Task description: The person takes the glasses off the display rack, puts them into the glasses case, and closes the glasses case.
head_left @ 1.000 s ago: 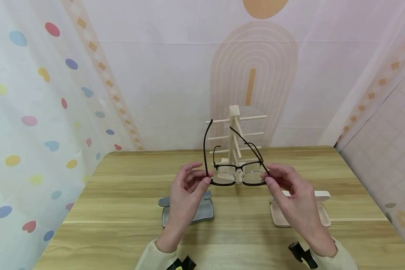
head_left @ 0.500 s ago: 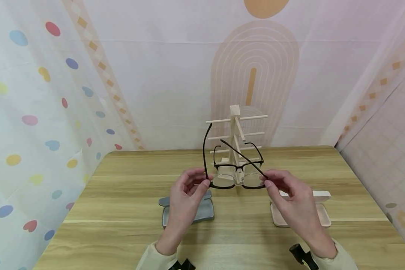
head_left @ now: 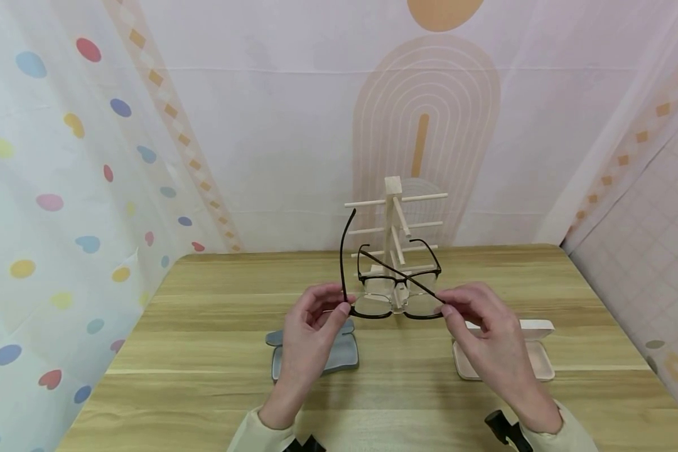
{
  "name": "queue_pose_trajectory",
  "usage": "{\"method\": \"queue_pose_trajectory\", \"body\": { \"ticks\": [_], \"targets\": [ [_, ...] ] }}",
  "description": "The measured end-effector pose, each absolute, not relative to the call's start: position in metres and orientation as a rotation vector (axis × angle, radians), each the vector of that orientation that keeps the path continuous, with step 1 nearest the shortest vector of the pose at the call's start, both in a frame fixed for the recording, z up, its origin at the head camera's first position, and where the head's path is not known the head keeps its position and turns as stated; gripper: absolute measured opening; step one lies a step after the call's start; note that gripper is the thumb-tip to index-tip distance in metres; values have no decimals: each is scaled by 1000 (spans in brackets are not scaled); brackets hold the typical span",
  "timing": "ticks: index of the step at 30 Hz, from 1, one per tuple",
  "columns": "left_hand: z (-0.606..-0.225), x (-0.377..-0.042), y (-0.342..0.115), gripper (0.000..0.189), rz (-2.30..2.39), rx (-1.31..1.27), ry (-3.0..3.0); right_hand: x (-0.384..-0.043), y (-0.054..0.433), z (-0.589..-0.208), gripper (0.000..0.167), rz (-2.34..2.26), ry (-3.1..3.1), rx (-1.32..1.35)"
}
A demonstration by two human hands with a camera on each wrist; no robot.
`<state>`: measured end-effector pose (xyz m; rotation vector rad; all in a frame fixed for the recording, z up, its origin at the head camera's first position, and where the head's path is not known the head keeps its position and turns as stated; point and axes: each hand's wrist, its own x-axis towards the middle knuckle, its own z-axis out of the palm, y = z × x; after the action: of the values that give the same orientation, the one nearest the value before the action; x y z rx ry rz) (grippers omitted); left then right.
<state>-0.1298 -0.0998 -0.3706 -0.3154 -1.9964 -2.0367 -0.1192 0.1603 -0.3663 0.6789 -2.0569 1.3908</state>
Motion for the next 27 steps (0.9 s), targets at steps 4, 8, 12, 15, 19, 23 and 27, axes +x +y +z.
{"method": "queue_pose_trajectory", "body": {
  "ticks": [4, 8, 12, 15, 19, 23, 27],
  "targets": [
    [-371, -129, -100, 26, -2032, -317, -1989, -119, 160, -367, 32, 1379, -2073, 671],
    [-370, -129, -101, 26, -2026, -312, -1986, -119, 160, -367, 31, 1350, -2090, 662],
    [-370, -128, -101, 25, -2013, -304, -1991, -120, 159, -368, 32, 1332, -2089, 660],
    [-370, -129, -102, 24, -2013, -299, -1992, -121, 159, -368, 32, 1322, -2083, 666],
    [-371, -129, -102, 24, -2018, -301, -1983, -122, 159, -369, 31, 1316, -2069, 686],
    [-372, -130, -102, 23, -2020, -299, -1978, -123, 158, -370, 31, 1314, -2063, 699],
    [-372, -130, -102, 23, -2024, -297, -1971, -123, 159, -370, 33, 1308, -2070, 704]
  ]
}}
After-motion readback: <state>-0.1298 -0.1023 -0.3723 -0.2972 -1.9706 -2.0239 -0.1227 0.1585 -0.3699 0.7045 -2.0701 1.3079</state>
